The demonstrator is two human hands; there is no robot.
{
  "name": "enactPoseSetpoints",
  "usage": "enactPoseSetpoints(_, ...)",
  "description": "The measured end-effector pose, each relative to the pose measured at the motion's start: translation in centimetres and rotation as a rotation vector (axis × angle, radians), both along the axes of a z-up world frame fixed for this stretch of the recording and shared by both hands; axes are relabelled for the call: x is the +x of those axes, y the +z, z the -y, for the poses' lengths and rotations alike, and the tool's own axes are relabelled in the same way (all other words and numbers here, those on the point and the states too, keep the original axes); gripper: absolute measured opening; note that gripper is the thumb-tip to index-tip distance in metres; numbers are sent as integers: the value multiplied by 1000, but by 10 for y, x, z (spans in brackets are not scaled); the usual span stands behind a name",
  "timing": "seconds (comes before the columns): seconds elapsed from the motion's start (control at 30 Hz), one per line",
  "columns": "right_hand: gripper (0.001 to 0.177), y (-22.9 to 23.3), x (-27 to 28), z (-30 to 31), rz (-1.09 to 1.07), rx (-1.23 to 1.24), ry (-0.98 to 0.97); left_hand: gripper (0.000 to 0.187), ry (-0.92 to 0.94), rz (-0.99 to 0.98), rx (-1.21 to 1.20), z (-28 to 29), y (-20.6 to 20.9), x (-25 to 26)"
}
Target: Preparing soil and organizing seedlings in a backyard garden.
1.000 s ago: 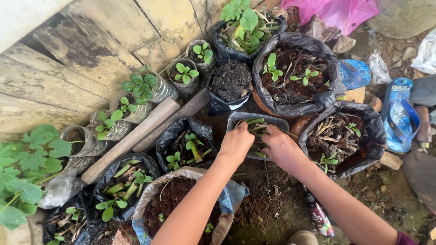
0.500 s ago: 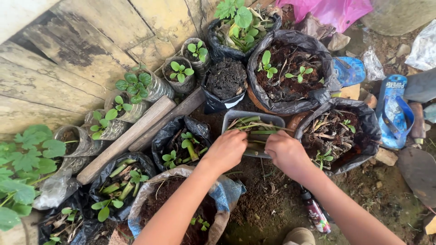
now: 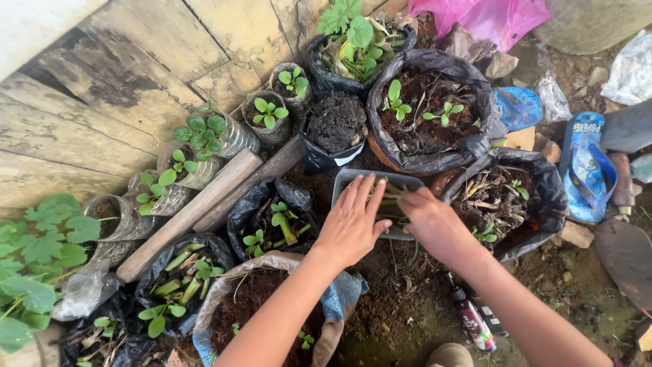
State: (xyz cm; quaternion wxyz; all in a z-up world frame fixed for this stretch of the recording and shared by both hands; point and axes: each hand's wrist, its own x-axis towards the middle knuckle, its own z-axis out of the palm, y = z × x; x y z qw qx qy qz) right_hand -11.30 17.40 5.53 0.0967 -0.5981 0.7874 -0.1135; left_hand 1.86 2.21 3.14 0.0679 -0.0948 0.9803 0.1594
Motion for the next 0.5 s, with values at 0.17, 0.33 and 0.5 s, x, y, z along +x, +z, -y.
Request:
enactPoseSetpoints(0.17,39,-27,1,12,-122,111,42,71,-72,-8,-120,0,-41,-8)
enactPoseSetpoints(0.33,20,-21,-32,9,417,-113,9,67,-87,401,-136,6,-7,-24)
enactPoseSetpoints(0.5,30,38,-41,-9,131,6,78,55,25,319,57,7,-13,-20)
